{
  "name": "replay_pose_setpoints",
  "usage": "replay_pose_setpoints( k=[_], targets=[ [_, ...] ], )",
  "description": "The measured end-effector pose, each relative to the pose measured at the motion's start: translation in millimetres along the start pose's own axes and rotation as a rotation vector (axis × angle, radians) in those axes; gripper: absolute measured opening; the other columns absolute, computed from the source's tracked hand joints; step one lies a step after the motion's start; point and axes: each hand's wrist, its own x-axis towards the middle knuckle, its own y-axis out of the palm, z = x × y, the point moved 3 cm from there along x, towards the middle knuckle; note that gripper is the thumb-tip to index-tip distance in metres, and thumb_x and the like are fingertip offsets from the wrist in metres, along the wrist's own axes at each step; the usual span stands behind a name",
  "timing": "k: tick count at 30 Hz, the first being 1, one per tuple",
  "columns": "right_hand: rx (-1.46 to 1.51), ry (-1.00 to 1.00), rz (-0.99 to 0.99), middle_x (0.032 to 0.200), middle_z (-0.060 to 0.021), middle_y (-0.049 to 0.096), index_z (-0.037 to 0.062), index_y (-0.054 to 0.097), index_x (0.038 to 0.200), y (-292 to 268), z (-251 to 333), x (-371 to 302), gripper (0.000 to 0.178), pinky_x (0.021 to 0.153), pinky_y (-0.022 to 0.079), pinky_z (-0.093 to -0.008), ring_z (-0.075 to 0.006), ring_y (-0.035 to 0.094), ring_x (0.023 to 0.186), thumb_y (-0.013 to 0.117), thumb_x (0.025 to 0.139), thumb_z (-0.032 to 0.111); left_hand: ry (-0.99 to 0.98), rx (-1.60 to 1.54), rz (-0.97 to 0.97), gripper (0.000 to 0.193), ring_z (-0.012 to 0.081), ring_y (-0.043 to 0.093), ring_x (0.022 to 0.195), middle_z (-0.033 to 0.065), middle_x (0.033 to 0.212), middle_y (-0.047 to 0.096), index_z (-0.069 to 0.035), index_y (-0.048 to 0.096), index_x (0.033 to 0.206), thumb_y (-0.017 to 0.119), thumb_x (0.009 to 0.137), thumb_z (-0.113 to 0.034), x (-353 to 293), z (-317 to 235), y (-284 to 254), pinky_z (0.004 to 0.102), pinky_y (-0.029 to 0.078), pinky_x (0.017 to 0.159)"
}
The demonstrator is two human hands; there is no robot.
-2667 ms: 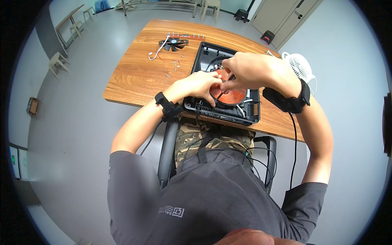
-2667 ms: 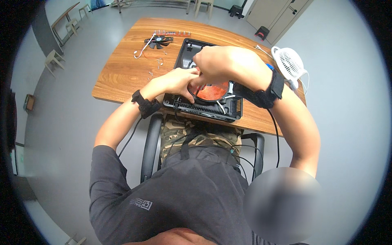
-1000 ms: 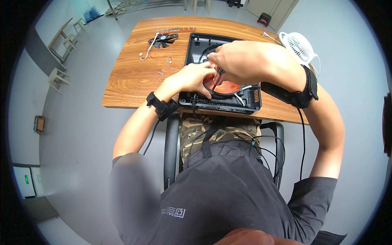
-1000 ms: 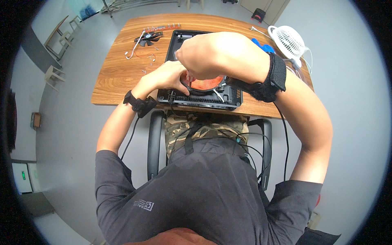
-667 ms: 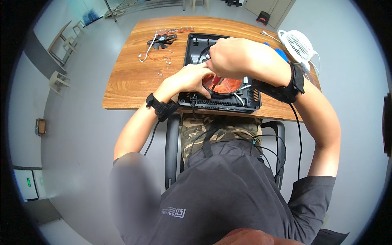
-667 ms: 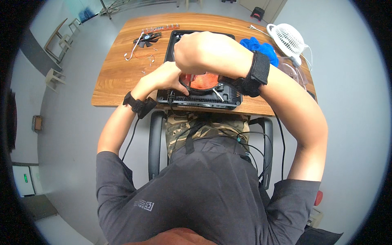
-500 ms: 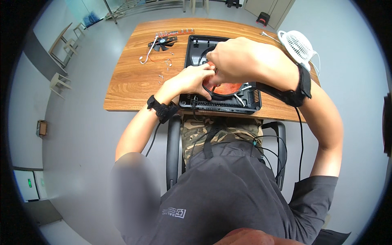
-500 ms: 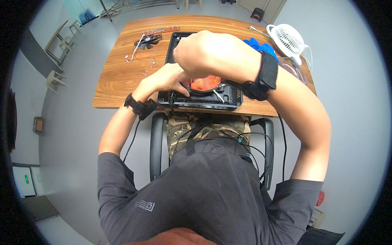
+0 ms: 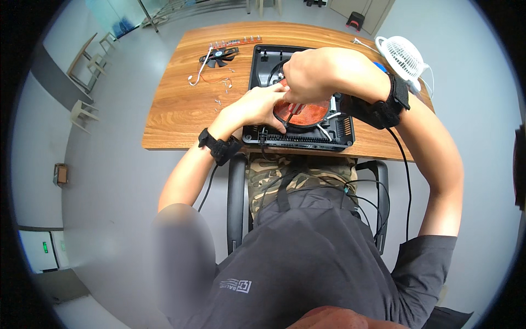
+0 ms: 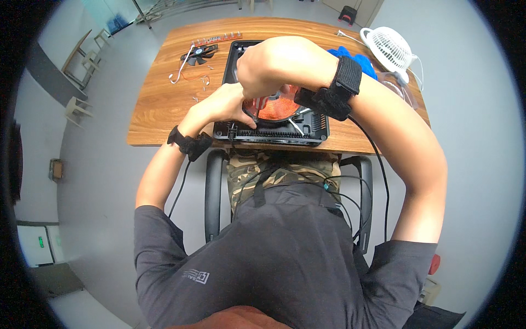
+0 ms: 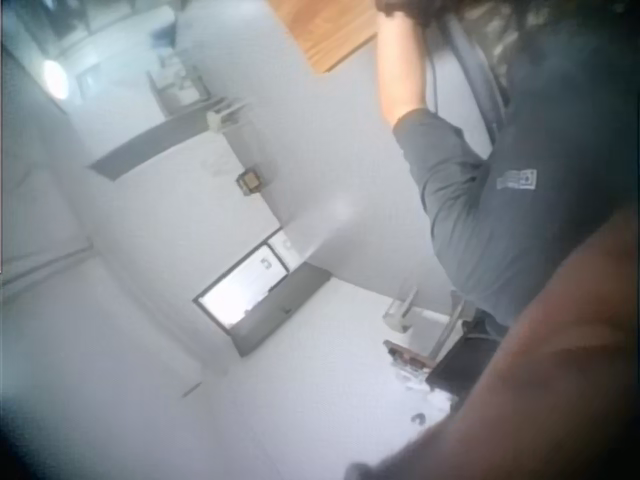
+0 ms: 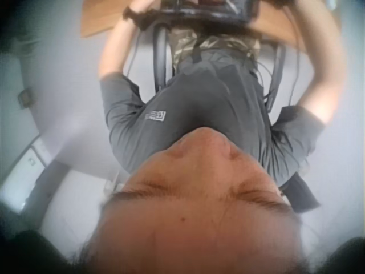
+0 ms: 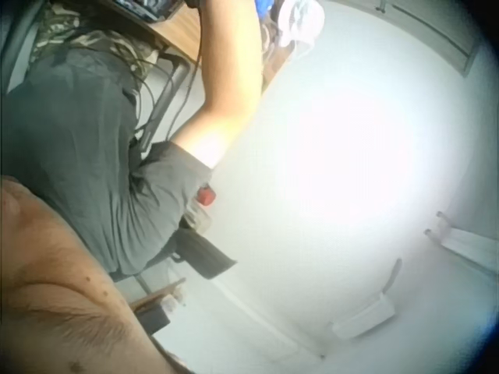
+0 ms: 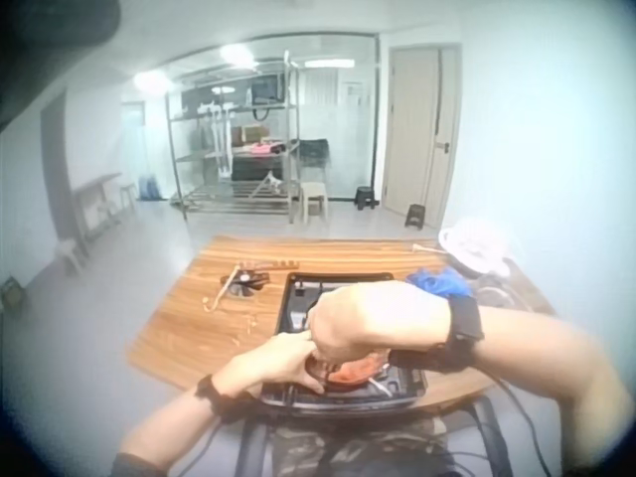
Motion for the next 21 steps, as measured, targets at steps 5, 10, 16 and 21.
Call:
replay_pose_setpoints(
  k=[5, 10, 16, 21],
  targets=[
    [-0.096, -0.161, -0.251, 0.078, -0.0155, 0.069, 0.0003, 0.072, 0.085, 4.5, -9.3, -14.2, 0.025, 0.064, 0.056, -0.0392, -0.032, 0.069, 0.073, 0.074, 0.075, 0.023, -0.027, -0.016, 0.023, 0.083, 0.0362, 0.061, 0.115, 0.0124, 0.135, 0.058, -0.01, 0.061, 0.128, 0.092, 0.058, -0.044, 2.2, 3.6, 1.6, 0.0442, 0.052, 0.097],
    [-0.122, -0.489, -0.648, 0.077, -0.0133, 0.066, 0.0015, 0.071, 0.084, 17.3, -19.2, -20.5, 0.023, 0.062, 0.055, -0.0417, -0.0326, 0.067, 0.075, 0.077, 0.071, 0.019, -0.035, 0.024, 0.049, 0.079, 0.0358, 0.062, 0.113, 0.0118, 0.131, 0.059, -0.009, 0.062, 0.125, 0.092, 0.059, -0.042, 3.7, -4.0, -1.4, 0.0434, 0.052, 0.097],
    [-0.096, -0.075, 0.04, 0.079, -0.0163, 0.07, 0.0022, 0.074, 0.084, -0.2, 5.1, -6.7, 0.019, 0.059, 0.054, -0.0395, -0.033, 0.068, 0.069, 0.064, 0.081, 0.019, -0.042, -0.014, 0.052, 0.076, 0.0344, 0.063, 0.112, 0.0106, 0.131, 0.059, -0.01, 0.063, 0.123, 0.092, 0.06, -0.04, -1.5, -1.7, -3.0, 0.0423, 0.052, 0.096],
    [0.01, 0.039, 0.007, 0.084, -0.0175, 0.072, 0.003, 0.077, 0.091, 0.9, 4.4, -12.3, 0.024, 0.063, 0.055, -0.0395, -0.0336, 0.068, 0.07, 0.062, 0.081, 0.02, 0.036, -0.011, 0.002, 0.075, 0.034, 0.063, 0.11, 0.0109, 0.13, 0.059, -0.013, 0.063, 0.123, 0.093, 0.059, -0.038, 1.9, 2.0, 0.8, 0.042, 0.053, 0.094]
  ],
)
